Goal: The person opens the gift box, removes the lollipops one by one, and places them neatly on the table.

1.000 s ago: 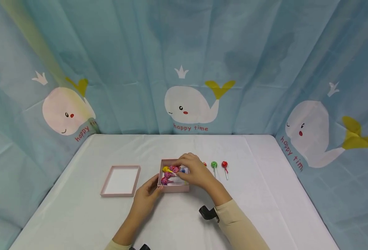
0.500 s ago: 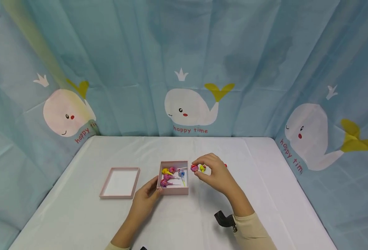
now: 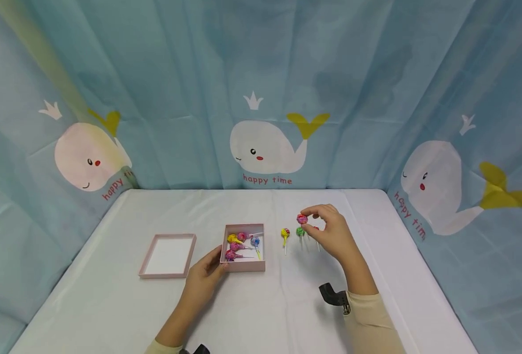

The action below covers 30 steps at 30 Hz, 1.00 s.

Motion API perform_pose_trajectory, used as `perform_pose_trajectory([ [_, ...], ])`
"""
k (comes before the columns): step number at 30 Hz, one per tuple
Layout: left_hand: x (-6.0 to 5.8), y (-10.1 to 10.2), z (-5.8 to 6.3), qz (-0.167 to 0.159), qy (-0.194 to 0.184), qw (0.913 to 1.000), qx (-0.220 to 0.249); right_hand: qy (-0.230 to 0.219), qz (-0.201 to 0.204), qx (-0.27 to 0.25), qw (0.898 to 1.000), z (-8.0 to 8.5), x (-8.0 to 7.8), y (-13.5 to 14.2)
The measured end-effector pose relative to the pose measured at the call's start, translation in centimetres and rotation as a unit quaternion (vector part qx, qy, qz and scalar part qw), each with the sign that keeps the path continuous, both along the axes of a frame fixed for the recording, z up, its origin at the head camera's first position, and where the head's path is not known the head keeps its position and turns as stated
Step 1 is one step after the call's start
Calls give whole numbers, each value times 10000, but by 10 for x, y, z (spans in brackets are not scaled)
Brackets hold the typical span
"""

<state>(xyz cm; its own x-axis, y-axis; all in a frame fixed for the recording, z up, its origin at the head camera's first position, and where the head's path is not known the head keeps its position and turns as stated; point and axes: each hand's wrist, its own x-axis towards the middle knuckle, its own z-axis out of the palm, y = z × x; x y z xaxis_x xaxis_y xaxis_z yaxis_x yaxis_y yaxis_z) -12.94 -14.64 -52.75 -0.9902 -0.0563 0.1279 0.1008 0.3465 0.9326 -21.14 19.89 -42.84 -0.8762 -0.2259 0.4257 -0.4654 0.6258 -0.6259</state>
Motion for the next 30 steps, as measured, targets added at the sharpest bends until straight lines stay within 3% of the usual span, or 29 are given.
perform_pose_trajectory([
  [5, -1, -2, 1, -26, -1, 10000, 34, -117, -473, -97, 9988, -5, -8, 20],
  [11, -2, -1, -2, 3, -54, 9999, 101, -233, -759, -184, 9967, -17, -14, 40],
  [22, 1, -1, -4, 48, -121, 9999, 11, -751, -1374, -238, 9874, -48, -24, 63],
  [30, 0, -1, -2, 11, -61, 10000, 47, -1014, -1516, -299, 9828, -66, -31, 72],
])
